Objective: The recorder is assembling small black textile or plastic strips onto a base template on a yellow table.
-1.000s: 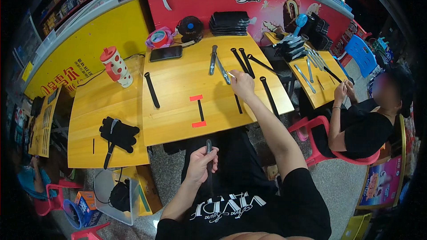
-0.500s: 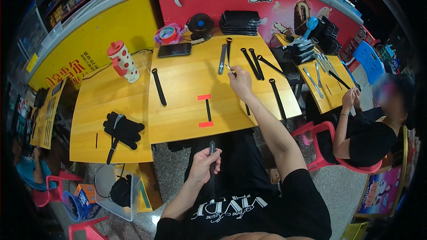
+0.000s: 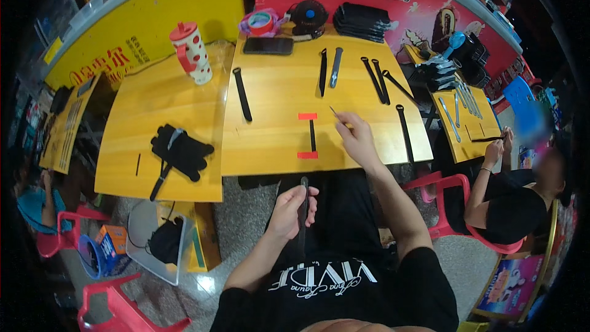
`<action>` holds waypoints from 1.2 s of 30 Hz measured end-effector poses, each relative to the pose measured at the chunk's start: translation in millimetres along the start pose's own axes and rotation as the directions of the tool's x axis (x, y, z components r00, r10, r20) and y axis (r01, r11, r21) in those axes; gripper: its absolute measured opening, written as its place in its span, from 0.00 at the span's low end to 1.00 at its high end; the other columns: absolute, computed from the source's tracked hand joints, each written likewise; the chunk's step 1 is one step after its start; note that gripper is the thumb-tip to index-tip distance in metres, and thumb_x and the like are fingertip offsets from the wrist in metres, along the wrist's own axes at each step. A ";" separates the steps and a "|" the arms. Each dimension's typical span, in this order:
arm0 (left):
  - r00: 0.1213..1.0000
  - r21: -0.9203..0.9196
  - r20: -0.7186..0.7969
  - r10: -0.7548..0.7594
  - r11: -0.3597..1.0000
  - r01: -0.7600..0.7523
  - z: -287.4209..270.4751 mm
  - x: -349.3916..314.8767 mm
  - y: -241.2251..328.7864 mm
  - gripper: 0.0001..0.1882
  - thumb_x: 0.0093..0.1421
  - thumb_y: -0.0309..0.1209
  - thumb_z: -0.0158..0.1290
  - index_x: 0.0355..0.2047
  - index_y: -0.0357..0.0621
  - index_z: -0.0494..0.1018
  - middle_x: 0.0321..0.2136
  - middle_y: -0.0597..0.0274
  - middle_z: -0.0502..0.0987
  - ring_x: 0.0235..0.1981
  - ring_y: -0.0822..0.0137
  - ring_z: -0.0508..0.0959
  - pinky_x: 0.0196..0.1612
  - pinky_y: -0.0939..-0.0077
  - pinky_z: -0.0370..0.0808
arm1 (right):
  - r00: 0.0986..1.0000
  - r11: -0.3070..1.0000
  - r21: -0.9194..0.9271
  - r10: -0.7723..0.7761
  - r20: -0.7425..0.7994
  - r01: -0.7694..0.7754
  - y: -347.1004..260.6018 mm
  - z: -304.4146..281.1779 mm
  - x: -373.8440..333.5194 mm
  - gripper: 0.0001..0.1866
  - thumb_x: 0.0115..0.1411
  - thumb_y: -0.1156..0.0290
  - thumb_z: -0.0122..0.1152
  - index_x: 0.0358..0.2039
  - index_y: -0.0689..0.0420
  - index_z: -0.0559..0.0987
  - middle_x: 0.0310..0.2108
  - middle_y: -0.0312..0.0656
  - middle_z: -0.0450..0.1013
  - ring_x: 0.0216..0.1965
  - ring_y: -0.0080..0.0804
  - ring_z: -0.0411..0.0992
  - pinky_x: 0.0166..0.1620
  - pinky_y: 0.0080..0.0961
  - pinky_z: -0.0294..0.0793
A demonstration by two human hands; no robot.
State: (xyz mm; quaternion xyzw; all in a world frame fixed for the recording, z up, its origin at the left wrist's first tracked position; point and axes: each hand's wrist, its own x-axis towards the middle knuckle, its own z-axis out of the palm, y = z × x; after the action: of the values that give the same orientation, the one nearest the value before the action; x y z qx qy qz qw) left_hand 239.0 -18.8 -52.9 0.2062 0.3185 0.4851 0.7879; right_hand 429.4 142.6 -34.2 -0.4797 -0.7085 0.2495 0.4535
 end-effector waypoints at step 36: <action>0.997 0.118 0.069 -0.040 0.993 0.031 40.3 3.0 -17.8 0.12 0.69 0.35 0.45 0.40 0.40 0.72 0.21 0.64 0.75 0.15 0.76 0.74 0.18 0.86 0.70 | 0.998 0.990 -0.134 -0.039 0.054 0.046 -83.3 -44.7 -165.8 0.13 0.55 0.87 0.54 0.41 0.67 0.76 0.25 0.47 0.70 0.24 0.38 0.73 0.27 0.25 0.71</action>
State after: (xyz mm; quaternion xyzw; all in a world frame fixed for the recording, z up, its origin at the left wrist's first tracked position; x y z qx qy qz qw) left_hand 279.6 -24.6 -36.4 0.2635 0.3215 0.4438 0.7939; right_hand 452.4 -45.8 -14.6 -0.4878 -0.7452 0.2034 0.4066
